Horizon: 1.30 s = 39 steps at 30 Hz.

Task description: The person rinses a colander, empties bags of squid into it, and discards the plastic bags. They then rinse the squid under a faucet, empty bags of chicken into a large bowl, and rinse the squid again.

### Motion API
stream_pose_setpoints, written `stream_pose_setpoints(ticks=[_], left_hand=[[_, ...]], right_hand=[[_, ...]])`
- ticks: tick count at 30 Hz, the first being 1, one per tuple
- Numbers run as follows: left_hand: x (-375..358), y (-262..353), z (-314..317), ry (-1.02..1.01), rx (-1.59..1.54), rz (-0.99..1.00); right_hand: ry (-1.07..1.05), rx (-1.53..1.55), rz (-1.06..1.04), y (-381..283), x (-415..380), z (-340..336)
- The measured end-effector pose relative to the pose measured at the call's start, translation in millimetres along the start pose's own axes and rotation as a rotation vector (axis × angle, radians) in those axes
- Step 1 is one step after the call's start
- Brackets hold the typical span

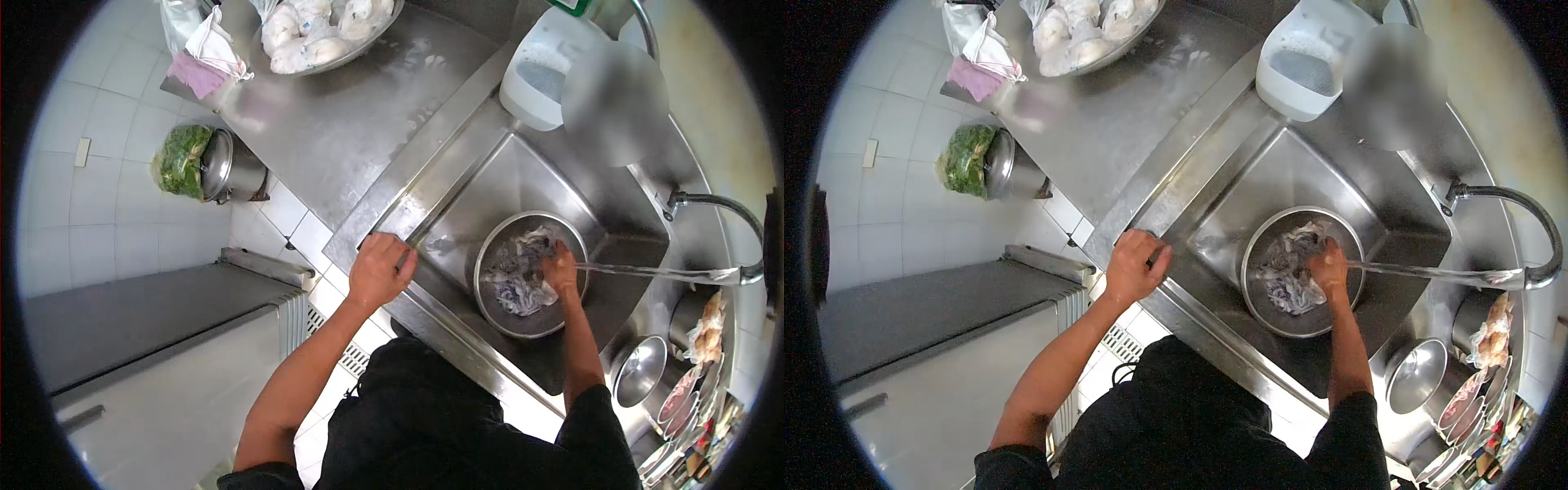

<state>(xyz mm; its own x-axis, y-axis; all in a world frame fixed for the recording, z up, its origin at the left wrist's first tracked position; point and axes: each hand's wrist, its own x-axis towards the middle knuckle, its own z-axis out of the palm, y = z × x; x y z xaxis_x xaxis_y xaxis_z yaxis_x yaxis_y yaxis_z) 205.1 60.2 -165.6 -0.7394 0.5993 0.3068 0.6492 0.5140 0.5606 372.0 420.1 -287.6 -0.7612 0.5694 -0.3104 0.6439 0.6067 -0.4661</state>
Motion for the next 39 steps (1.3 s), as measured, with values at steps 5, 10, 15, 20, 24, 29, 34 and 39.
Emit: stream_pose_setpoints(ticks=[5, 10, 15, 20, 24, 29, 34, 39], left_hand=[[-0.8, -2.2, 1.0, 0.005, 0.003, 0.008], [-0.9, -1.7, 1.1, -0.003, 0.007, -0.004], [-0.1, -3.1, 3.0, 0.008, 0.013, 0.003], [-0.8, -1.8, 0.9, -0.019, 0.022, -0.011], [-2.1, -2.4, 1.9, -0.026, 0.031, 0.004], [-2.1, -0.8, 1.4, 0.008, 0.051, -0.004], [-4.6, -2.8, -1.0, -0.011, 0.031, 0.003], [-4.1, -2.5, -0.9, 0.009, 0.016, 0.017]], right_hand=[[0.113, -0.054, -0.104, 0.4, -23.8, -9.9], [-0.022, -0.063, -0.148, 2.4, 1.1, -23.0], [-0.057, -0.288, -0.094, 77.9, 35.2, 78.5], [-0.112, -0.358, 0.493, -24.7, 26.2, 97.4], [-0.071, -0.216, 0.348, -2.6, 25.8, 105.7], [-0.043, -0.015, 0.244, -9.3, 17.0, 68.7], [-0.174, 0.087, 0.181, 31.7, 15.3, 52.9], [-0.324, 0.02, -0.02, 48.4, 13.7, 32.7]])
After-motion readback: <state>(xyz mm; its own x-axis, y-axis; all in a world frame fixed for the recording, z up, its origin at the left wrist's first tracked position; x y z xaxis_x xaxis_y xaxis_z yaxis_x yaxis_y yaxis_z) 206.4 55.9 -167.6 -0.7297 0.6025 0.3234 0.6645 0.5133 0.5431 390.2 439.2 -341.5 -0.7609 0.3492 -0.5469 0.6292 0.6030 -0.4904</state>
